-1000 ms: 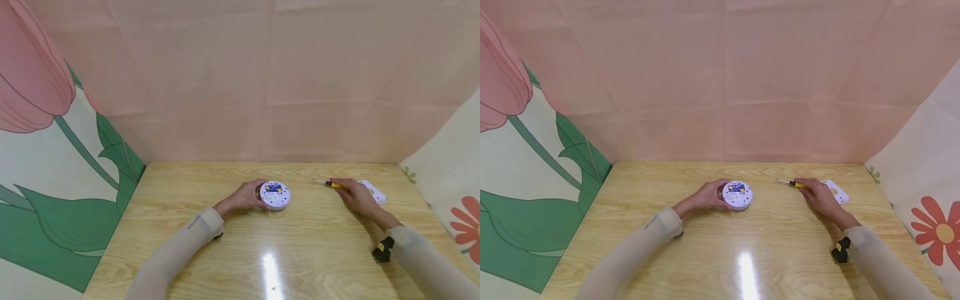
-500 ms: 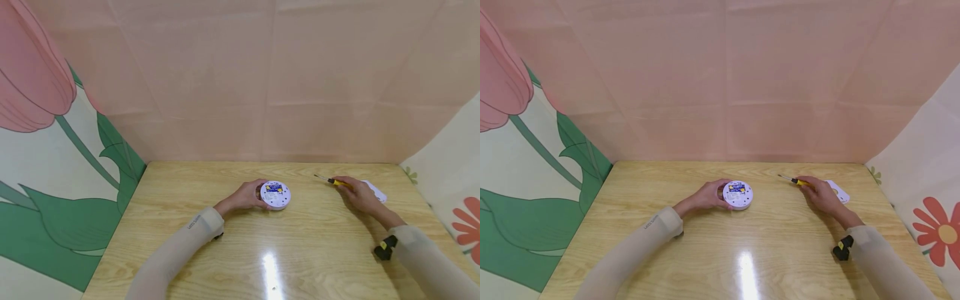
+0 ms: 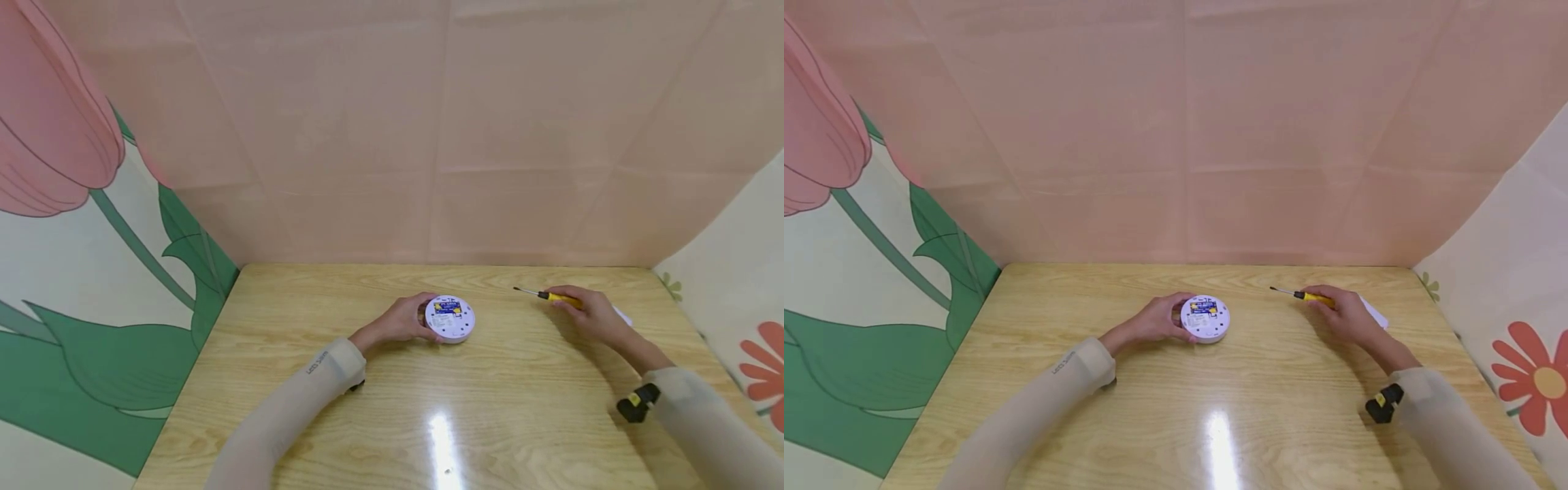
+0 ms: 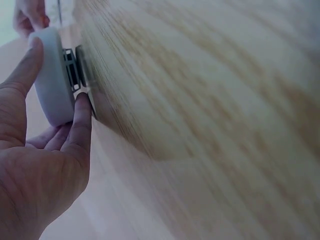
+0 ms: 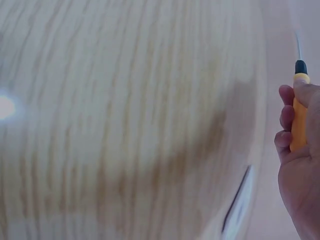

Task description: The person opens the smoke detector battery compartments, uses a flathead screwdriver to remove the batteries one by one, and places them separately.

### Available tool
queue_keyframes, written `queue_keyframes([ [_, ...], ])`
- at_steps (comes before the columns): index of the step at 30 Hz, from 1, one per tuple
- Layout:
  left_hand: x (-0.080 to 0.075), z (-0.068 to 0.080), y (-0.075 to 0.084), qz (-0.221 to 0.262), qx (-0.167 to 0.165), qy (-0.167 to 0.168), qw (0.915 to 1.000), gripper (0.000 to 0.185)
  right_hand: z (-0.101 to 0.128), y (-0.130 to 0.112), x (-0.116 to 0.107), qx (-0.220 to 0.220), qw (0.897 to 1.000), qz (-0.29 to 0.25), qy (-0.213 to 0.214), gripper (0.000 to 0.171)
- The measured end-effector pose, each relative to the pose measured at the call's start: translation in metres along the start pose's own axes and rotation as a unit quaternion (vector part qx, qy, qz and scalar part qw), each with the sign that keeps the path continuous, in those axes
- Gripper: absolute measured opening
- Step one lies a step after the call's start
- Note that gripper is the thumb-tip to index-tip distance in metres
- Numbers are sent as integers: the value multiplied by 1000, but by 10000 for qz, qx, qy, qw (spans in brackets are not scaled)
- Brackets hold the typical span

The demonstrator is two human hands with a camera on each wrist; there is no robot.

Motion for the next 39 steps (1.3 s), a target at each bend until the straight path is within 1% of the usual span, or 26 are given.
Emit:
queue_keyframes([
  [4, 0, 0, 1, -13, -49, -10, 10000, 94, -1, -8, -3, -90, 9999, -71, -74, 31],
  [7, 0, 0, 2, -13, -66, -12, 10000, 94, -2, -12, -4, -35, 9996, -132, -237, 31],
  [12, 0, 0, 2, 31, -9, -18, 10000, 93, -4, -19, -5, 24, 9986, -87, -514, 32],
  [15, 1, 0, 1, 44, 9, -47, 10000, 92, -6, -27, -7, -148, 9983, -41, -563, 32],
  [20, 1, 0, 2, -135, -25, -158, 9998, 96, -12, -44, -9, -375, 9975, 37, -595, 30],
  [24, 0, 0, 4, -319, -47, -197, 9993, 99, -18, -56, -5, -358, 9957, 88, -845, 27],
  [29, -1, -1, 7, -412, -80, -213, 9989, 99, -23, -70, -1, -298, 9923, 292, -1169, 25],
  [32, -1, -1, 7, -415, -86, -204, 9989, 100, -26, -78, -1, -393, 9908, 479, -1204, 25],
  [39, 0, -3, 8, -465, -71, -179, 9987, 102, -32, -92, 2, -658, 9867, 957, -1134, 24],
])
Point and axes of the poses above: each hand's wrist, its own z-axis away from the middle knuckle, its own x-axis out of the palm, y = z × x, the point moved 5 cm from there along -z, towards the middle knuckle, and after that the axes turned 15 degrees about x, right-handed, at the moved point
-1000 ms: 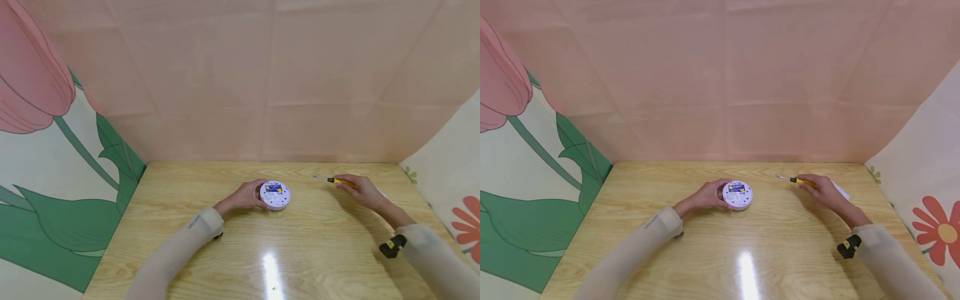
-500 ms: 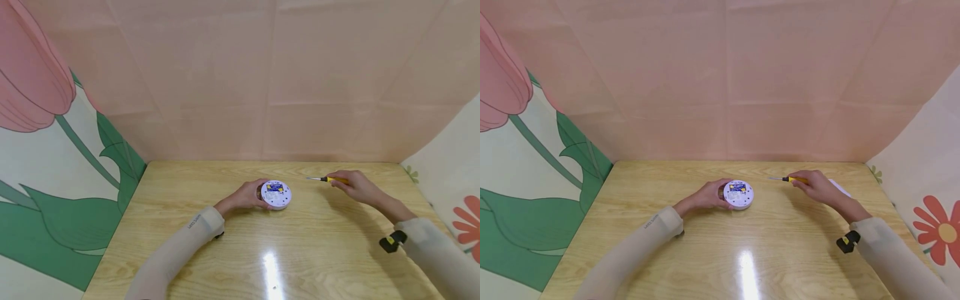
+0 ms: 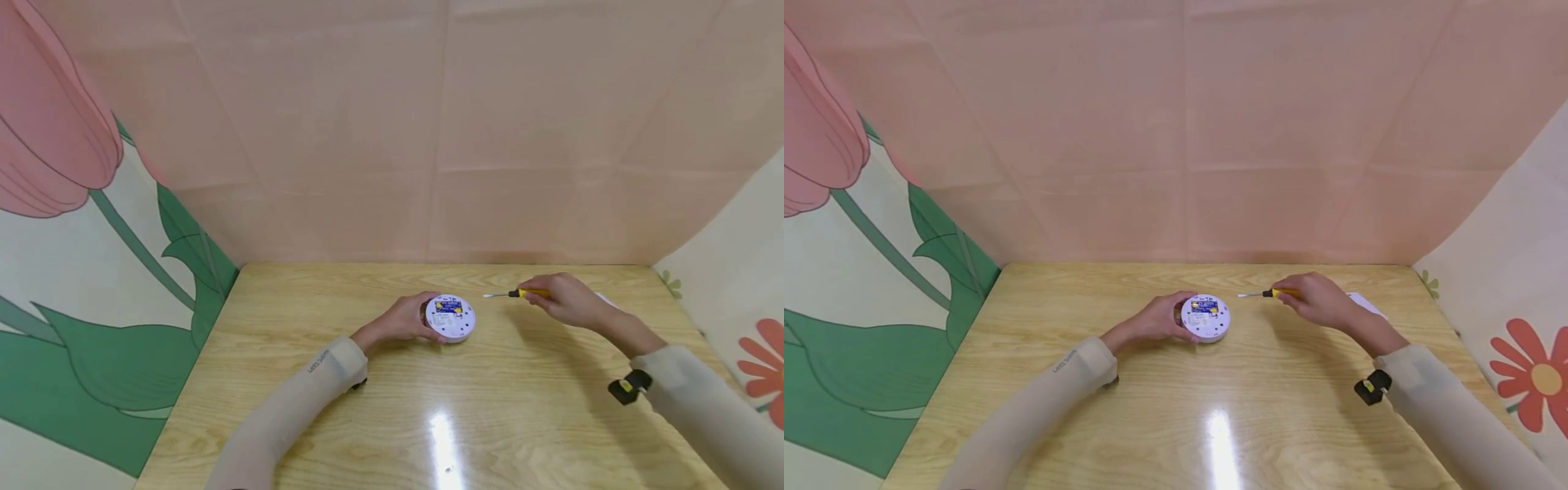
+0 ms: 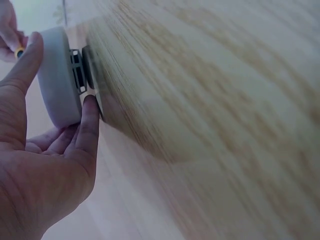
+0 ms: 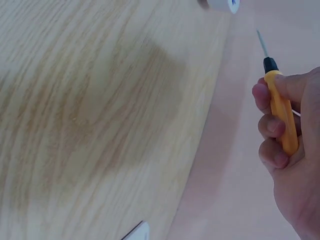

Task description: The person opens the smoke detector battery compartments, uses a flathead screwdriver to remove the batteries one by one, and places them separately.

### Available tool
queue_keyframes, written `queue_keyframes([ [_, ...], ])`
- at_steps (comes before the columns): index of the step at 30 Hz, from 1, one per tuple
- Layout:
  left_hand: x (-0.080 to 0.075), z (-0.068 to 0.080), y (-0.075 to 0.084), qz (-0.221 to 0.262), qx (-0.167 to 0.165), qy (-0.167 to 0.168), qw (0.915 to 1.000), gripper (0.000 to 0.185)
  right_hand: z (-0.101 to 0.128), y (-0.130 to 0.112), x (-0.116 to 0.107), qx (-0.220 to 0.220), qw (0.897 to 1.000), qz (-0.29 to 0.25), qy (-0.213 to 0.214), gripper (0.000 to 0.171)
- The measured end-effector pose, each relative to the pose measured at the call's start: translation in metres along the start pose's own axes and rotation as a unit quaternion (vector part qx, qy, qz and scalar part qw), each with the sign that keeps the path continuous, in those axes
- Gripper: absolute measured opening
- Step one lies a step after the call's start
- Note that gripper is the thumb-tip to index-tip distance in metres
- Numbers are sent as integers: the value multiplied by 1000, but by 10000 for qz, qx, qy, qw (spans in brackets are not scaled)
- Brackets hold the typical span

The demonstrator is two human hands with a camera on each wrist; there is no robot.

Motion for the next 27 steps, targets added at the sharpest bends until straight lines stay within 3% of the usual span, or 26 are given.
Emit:
queue_keyframes([
  [7, 1, -1, 1, -7, 36, 41, 10000, 102, -8, -13, -1, -297, 9987, 413, 17, 19],
  [14, 1, -2, 1, -55, -9, 16, 10000, 106, -17, -27, 0, -158, 9981, 517, -294, 16],
  [27, 1, -3, 1, -154, 30, 55, 9999, 106, -31, -46, 5, -326, 9937, 861, -642, 13],
])
Point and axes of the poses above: each hand's wrist, its own z-axis away from the middle knuckle, its own x-axis out of the palm, y = z × x, the point moved 5 cm from there along -z, towards the middle knuckle, and after that the axes turned 15 degrees about x, right-handed, at the moved point
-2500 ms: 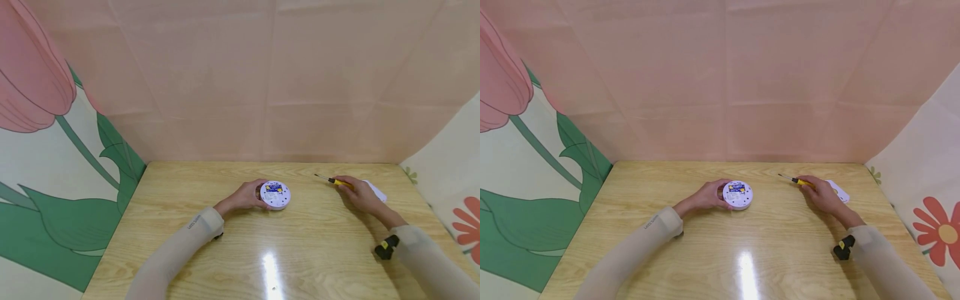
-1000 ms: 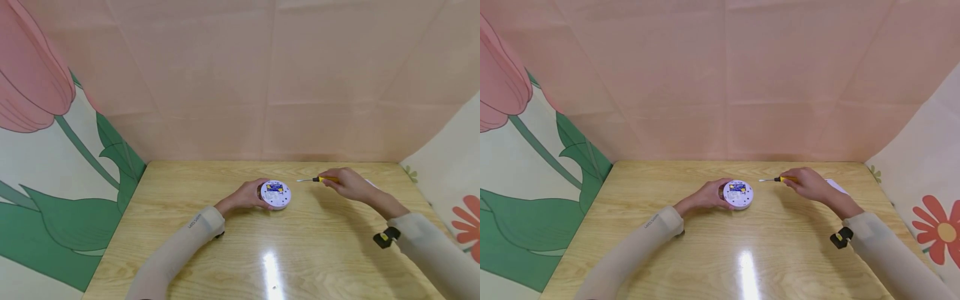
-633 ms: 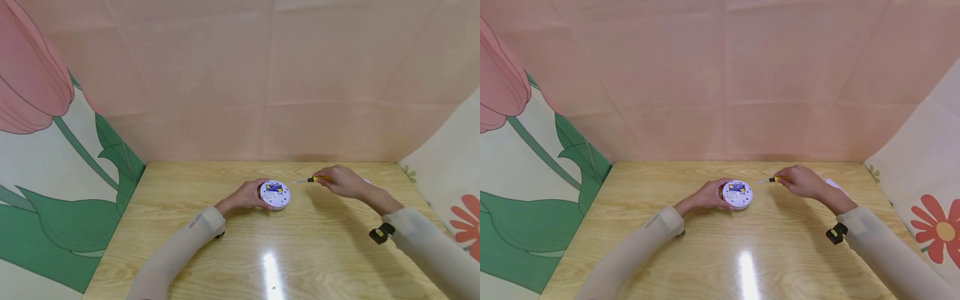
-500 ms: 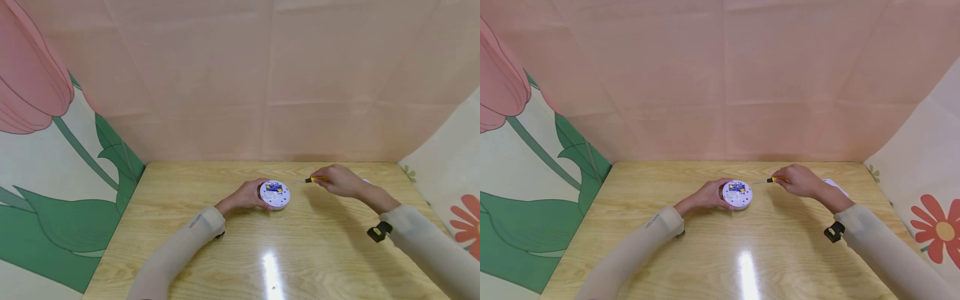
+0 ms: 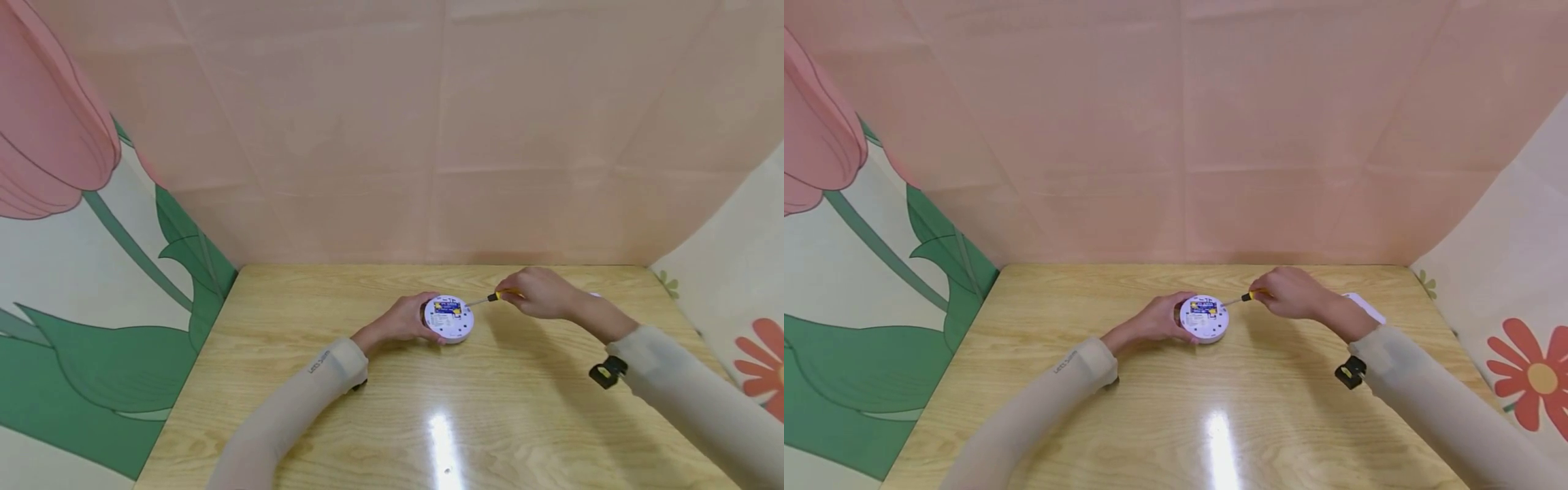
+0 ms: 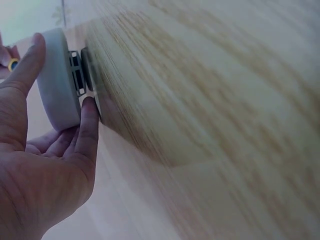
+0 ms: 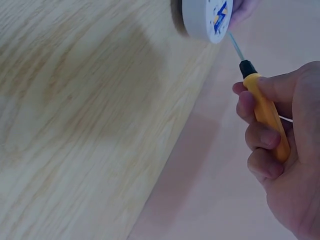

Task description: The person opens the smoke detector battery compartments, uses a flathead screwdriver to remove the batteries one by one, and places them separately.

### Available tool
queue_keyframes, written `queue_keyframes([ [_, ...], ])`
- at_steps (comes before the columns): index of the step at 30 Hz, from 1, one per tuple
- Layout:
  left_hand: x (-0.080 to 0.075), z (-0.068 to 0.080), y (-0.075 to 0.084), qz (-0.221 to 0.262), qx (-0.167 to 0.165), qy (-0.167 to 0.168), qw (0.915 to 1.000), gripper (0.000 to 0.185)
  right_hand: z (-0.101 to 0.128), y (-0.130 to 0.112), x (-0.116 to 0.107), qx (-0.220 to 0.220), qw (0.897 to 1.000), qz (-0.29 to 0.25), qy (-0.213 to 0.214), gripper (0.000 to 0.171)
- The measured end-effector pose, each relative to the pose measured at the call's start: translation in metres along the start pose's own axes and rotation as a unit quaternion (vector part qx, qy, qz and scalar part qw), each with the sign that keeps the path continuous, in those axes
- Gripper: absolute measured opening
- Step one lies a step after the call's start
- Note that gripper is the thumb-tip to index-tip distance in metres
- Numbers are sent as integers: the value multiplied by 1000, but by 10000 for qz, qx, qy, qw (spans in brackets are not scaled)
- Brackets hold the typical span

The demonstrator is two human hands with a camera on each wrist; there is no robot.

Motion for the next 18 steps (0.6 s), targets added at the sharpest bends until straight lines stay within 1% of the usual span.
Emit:
queue_keyframes([
  [5, 0, -1, 0, -52, 72, 36, 10000, 104, -7, -6, -1, -156, 9997, 100, -130, 11],
  [9, 0, -1, 1, -48, 107, 41, 9999, 103, -12, -9, -1, -280, 9992, 233, -132, 14],
  [14, 0, -2, 1, -36, 94, 44, 9999, 104, -17, -13, 0, -324, 9988, 325, -197, 17],
  [18, 0, -2, 0, 5, 76, 26, 10000, 103, -19, -19, -1, -280, 9985, 327, -331, 25],
])
Point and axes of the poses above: each hand's wrist, its own z-axis away from the middle knuckle, its own x-axis out of the palm, y = z × x, the point moved 5 cm from there along -z, towards the middle knuckle, and after that the axes turned 15 degrees about x, right-handed, at the moved point
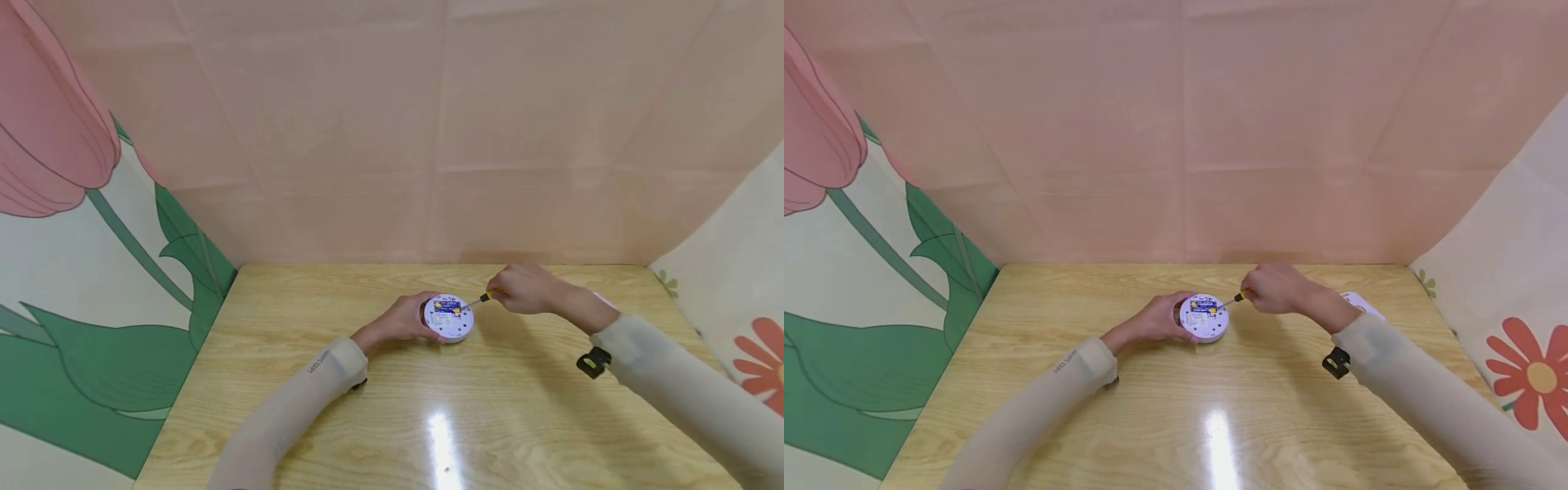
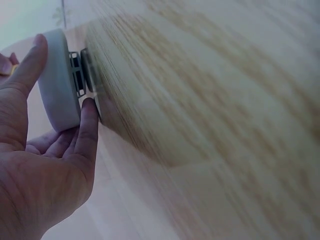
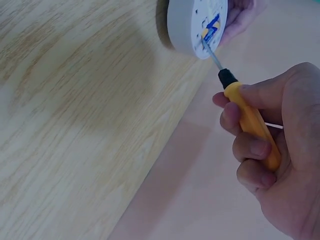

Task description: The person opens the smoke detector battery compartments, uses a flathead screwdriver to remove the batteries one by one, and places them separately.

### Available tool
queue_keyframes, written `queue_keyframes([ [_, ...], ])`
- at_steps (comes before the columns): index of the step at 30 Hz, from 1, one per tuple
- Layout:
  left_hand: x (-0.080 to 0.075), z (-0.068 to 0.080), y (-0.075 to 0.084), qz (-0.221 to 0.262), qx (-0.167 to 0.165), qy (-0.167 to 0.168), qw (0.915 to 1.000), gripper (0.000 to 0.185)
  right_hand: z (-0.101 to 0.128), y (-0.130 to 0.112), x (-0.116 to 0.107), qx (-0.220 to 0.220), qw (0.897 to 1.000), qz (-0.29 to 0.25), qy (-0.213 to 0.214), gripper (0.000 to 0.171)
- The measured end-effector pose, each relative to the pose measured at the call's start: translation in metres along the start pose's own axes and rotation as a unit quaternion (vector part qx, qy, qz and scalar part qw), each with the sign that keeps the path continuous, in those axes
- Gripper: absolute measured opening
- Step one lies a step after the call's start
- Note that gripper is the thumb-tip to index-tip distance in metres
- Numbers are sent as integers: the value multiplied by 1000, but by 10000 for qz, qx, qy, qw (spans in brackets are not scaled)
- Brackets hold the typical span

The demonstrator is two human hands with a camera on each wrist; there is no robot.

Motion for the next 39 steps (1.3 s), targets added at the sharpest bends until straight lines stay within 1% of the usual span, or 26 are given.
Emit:
queue_keyframes([
  [4, 0, 0, -2, 49, -27, 10, 10000, 103, -3, -6, -3, 110, 9998, 43, -160, 29],
  [7, 0, -1, -3, 61, -44, 11, 10000, 103, -6, -11, -6, 167, 9994, 174, -243, 31],
  [9, 1, -1, -3, 61, -64, -2, 10000, 103, -8, -14, -8, 219, 9990, 245, -295, 36],
  [12, 1, -1, -3, 40, -91, -32, 9999, 104, -11, -20, -11, 332, 9983, 338, -328, 43],
  [14, 2, -1, -2, 14, -104, -34, 9999, 104, -12, -22, -12, 408, 9977, 442, -306, 45],
  [18, 2, -1, -1, -15, -121, -5, 9999, 104, -17, -29, -14, 391, 9952, 889, -107, 43],
  [20, 1, -1, -1, -25, -129, 18, 9999, 103, -20, -32, -14, 394, 9929, 1120, -85, 43],
  [25, 0, 0, -1, -9, -155, 69, 9999, 101, -27, -42, -13, 392, 9868, 1546, -283, 37],
  [29, -1, 0, -1, -55, -164, 78, 9998, 101, -31, -54, -15, 216, 9823, 1842, -258, 34],
  [33, -2, 0, -2, -42, -84, 122, 9999, 99, -35, -66, -17, -37, 9776, 2105, 18, 33],
  [36, -2, 0, -3, 8, -31, 150, 9999, 98, -37, -67, -16, -72, 9760, 2173, 93, 31],
  [37, -2, 0, -3, 15, -29, 147, 9999, 98, -38, -66, -14, -40, 9758, 2186, 62, 30],
  [39, -2, 1, -3, 21, -39, 143, 9999, 99, -38, -61, -13, 97, 9785, 2059, -87, 30],
])
Point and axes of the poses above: each hand's wrist, its own z-axis away from the middle knuckle, its own x-axis out of the palm, y = z × x, the point moved 5 cm from there along -z, towards the middle knuckle, and after that the axes turned 15 degrees about x, right-handed, at the moved point
